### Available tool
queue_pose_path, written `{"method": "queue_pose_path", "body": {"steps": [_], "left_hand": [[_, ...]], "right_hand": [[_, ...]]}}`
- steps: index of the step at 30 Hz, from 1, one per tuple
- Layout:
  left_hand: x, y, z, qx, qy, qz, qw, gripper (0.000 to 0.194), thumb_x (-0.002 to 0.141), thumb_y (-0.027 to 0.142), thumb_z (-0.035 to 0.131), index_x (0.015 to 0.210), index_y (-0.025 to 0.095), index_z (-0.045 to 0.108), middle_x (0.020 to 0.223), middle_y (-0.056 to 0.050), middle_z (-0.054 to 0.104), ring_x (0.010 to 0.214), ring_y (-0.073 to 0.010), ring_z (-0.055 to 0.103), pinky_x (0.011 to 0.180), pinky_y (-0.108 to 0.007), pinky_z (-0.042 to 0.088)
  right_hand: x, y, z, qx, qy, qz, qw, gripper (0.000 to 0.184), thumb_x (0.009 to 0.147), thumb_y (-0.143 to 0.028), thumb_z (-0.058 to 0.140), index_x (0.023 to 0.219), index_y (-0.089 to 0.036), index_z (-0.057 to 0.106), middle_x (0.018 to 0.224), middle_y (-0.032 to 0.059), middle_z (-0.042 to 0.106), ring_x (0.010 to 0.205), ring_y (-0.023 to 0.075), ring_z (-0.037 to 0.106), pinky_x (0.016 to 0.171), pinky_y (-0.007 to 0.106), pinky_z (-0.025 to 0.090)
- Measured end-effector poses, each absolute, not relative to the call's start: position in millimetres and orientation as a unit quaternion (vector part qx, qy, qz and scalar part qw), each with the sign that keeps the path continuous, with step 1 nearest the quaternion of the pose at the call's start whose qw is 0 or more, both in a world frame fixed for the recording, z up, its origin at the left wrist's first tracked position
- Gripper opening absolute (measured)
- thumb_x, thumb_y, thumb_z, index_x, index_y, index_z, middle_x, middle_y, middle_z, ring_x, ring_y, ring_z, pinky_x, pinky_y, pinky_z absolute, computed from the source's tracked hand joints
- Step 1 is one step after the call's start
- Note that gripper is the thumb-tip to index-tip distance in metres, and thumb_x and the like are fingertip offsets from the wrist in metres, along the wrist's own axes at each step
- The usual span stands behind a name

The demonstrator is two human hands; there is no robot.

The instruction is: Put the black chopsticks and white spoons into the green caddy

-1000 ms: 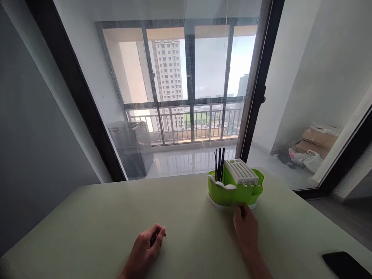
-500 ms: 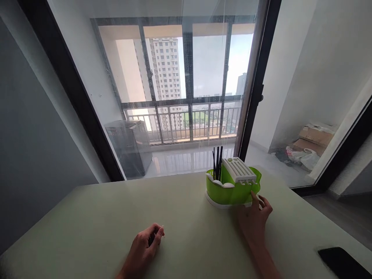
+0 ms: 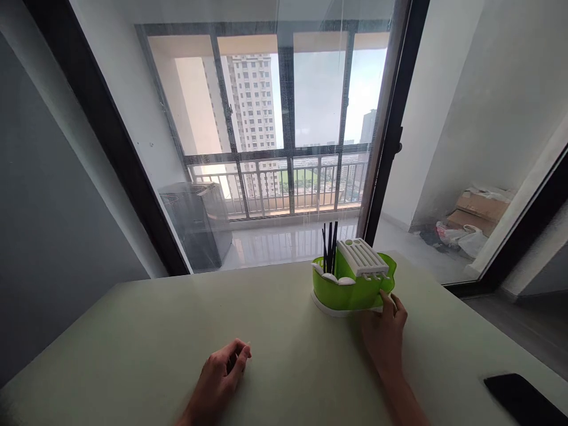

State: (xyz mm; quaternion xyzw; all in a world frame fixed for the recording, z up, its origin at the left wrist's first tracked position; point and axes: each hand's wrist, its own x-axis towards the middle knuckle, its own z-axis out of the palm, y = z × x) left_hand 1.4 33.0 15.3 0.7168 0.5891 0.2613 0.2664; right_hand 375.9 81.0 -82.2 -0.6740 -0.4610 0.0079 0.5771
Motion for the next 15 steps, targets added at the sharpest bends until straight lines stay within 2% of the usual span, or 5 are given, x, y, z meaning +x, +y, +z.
{"method": "queue_pose_path", "body": {"steps": [5, 8, 15], "left_hand": [[2.5, 32.5, 16.6, 0.714, 0.593, 0.262, 0.264, 0.047, 0.098, 0.058, 0.037, 0.078, 0.022, 0.058, 0.064, 0.002, 0.05, 0.061, -0.0152, 0.044, 0.058, -0.025, 0.032], [1.9, 33.3, 14.8, 0.715, 0.594, 0.257, 0.265, 0.047, 0.098, 0.059, 0.037, 0.078, 0.022, 0.058, 0.064, 0.003, 0.048, 0.061, -0.0151, 0.043, 0.059, -0.024, 0.032], [0.1, 34.6, 11.7, 0.715, 0.593, 0.25, 0.271, 0.048, 0.097, 0.061, 0.036, 0.077, 0.022, 0.057, 0.065, 0.003, 0.047, 0.062, -0.0154, 0.043, 0.059, -0.024, 0.032]], "right_hand": [[370.9, 81.3, -79.5, -0.663, -0.477, -0.01, 0.577, 0.062, 0.087, -0.045, 0.055, 0.142, -0.016, 0.049, 0.148, 0.0219, 0.04, 0.138, 0.0378, 0.041, 0.098, 0.051, 0.05], [368.1, 81.5, -79.5, -0.662, -0.488, 0.004, 0.569, 0.063, 0.088, -0.046, 0.054, 0.144, -0.018, 0.047, 0.151, 0.0209, 0.042, 0.141, 0.0371, 0.039, 0.094, 0.048, 0.053], [354.6, 78.3, -74.6, -0.665, -0.507, 0.036, 0.546, 0.062, 0.089, -0.046, 0.053, 0.146, -0.019, 0.046, 0.151, 0.0193, 0.047, 0.125, 0.0338, 0.058, 0.082, 0.042, 0.059]]}}
